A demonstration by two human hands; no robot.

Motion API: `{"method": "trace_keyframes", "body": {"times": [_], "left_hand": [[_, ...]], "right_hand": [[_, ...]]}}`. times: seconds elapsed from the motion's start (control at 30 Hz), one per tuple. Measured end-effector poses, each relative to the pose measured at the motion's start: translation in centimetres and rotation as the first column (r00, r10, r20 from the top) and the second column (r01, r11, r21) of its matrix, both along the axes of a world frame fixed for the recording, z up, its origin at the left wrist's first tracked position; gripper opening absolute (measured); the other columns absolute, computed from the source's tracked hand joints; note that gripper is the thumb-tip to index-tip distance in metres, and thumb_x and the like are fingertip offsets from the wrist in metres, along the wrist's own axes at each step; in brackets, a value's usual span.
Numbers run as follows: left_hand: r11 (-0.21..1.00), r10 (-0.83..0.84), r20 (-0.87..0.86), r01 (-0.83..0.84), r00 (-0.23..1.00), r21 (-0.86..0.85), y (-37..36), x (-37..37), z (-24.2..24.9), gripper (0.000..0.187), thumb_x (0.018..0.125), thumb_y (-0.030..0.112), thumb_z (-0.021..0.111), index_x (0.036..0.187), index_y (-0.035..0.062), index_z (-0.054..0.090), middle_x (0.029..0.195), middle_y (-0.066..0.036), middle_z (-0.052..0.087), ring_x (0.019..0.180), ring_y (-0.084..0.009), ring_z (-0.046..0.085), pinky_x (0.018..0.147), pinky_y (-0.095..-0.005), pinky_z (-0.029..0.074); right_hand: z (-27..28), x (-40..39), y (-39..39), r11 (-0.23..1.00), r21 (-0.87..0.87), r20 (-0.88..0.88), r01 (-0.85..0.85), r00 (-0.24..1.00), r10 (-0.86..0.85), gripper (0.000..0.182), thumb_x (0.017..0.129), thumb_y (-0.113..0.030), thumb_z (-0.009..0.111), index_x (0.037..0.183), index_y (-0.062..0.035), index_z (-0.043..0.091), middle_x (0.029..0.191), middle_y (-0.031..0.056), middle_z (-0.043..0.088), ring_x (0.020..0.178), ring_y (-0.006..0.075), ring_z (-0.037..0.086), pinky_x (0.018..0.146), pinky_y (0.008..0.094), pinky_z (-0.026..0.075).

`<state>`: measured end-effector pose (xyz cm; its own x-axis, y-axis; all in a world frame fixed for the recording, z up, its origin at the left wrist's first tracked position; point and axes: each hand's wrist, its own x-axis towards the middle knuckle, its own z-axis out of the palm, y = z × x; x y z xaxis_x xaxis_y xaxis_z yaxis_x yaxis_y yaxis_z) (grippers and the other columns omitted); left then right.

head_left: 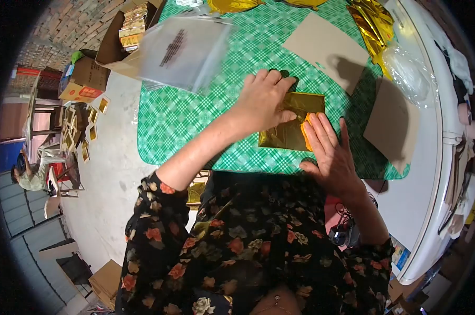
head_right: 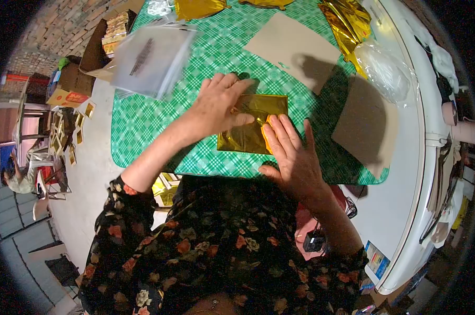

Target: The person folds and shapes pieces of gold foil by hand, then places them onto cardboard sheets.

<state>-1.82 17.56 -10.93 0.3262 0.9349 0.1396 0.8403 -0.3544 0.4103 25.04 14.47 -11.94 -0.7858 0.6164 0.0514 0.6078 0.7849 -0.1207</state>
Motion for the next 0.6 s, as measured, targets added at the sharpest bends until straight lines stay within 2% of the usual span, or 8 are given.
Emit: {"method": "trace_keyframes", "body": {"times": [0.1,0.2,0.3,0.4,0.5,0.6], "left_hand": [[0.998,-0.007,-0.069,0.003,0.998,-0.058,1.1,0.1,0.3,0.073,0.083,0.038,0.086,0.141,0.0051,0.058,0.125,-0.015,0.062,0.123,-0.0338,0.054,0.103,-0.0474,0.04],[0.934,-0.083,-0.041,0.063,0.996,-0.351,3.5,-0.3,2.3,0.063,0.082,0.039,0.087,0.128,0.0047,0.063,0.119,-0.016,0.065,0.125,-0.0357,0.055,0.105,-0.0497,0.04],[0.92,-0.13,-0.059,0.099,0.99,-0.38,3.9,-0.3,2.8,0.055,0.08,0.04,0.087,0.115,0.0043,0.064,0.113,-0.015,0.068,0.125,-0.0363,0.057,0.104,-0.0509,0.04],[0.931,-0.156,-0.14,0.098,0.978,-0.352,4.1,0.2,2.9,0.051,0.08,0.041,0.086,0.111,0.0052,0.067,0.115,-0.015,0.069,0.128,-0.0358,0.056,0.104,-0.0539,0.04],[0.925,-0.18,-0.187,0.101,0.966,-0.365,4.6,0.6,3.4,0.05,0.08,0.041,0.086,0.108,0.004,0.067,0.109,-0.015,0.072,0.12,-0.0358,0.063,0.1,-0.052,0.046],[0.884,-0.183,-0.083,0.127,0.98,-0.449,5.3,0.4,3.0,0.05,0.081,0.042,0.086,0.106,0.0017,0.07,0.099,-0.015,0.075,0.102,-0.0364,0.072,0.089,-0.047,0.055]], "right_hand": [[-0.1,0.1,0.1,1.0,-0.004,-0.023,-0.016,1.0,0.016,0.088,0.098,-0.066,0.051,0.155,-0.0004,0.049,0.166,0.017,0.042,0.158,0.0335,0.032,0.128,0.0658,0.012],[0.0,0.2,0.2,0.999,0.009,-0.022,-0.036,0.999,0.036,0.086,0.098,-0.064,0.052,0.155,-0.0002,0.05,0.166,0.0173,0.043,0.157,0.0341,0.033,0.127,0.0661,0.011],[0.0,0.1,0.2,0.999,0.008,-0.026,-0.045,0.999,0.045,0.085,0.098,-0.063,0.054,0.155,0.0,0.05,0.166,0.0177,0.043,0.158,0.0339,0.032,0.127,0.0667,0.011],[-0.1,0.3,0.3,0.998,0.009,-0.018,-0.057,0.998,0.058,0.085,0.097,-0.062,0.055,0.155,0.0004,0.05,0.167,0.0182,0.042,0.158,0.0341,0.031,0.126,0.0673,0.012],[-0.7,0.5,0.5,0.997,0.037,-0.034,-0.074,0.997,0.075,0.086,0.097,-0.063,0.055,0.155,0.0001,0.05,0.168,0.0179,0.041,0.159,0.0345,0.031,0.126,0.0684,0.013],[-0.8,0.5,0.5,0.996,0.044,-0.033,-0.071,0.997,0.073,0.086,0.097,-0.064,0.054,0.155,-0.0008,0.05,0.168,0.0167,0.04,0.159,0.0352,0.03,0.125,0.0691,0.013]]}}
